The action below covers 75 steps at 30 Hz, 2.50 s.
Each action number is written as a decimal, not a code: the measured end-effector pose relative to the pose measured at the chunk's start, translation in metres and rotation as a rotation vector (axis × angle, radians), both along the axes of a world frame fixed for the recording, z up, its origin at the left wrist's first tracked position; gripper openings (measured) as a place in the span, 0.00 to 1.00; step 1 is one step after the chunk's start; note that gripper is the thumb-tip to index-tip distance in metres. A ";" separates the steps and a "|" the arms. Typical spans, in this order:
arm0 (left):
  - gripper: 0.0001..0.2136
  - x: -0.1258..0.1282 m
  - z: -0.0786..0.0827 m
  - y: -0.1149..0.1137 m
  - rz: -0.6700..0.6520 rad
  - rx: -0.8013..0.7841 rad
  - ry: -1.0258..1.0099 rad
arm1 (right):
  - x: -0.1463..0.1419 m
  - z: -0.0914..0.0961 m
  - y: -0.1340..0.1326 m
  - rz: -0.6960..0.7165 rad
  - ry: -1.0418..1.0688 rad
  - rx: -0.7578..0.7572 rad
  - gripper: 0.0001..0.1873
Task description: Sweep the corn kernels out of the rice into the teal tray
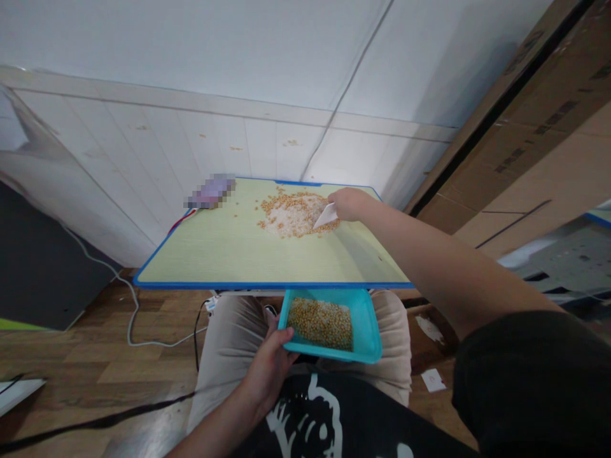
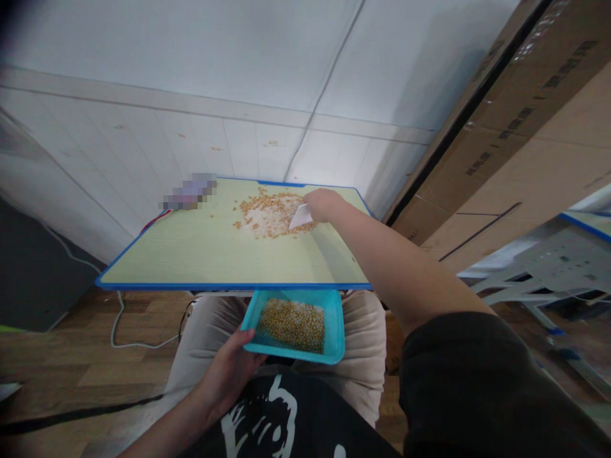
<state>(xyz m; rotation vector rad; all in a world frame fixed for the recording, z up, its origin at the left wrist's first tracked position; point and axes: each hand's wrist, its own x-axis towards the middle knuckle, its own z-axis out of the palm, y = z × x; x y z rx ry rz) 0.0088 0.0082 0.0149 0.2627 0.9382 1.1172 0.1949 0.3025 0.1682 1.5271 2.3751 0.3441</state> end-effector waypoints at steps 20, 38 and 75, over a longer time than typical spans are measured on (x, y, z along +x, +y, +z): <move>0.36 0.002 0.001 0.000 -0.007 -0.021 -0.025 | 0.013 -0.002 -0.016 0.029 0.002 -0.017 0.20; 0.35 0.001 -0.001 0.000 -0.025 -0.007 -0.024 | 0.016 0.006 -0.048 0.026 -0.011 -0.049 0.18; 0.33 0.002 0.001 -0.002 -0.045 -0.013 -0.004 | 0.023 0.011 -0.040 0.295 0.284 -0.048 0.18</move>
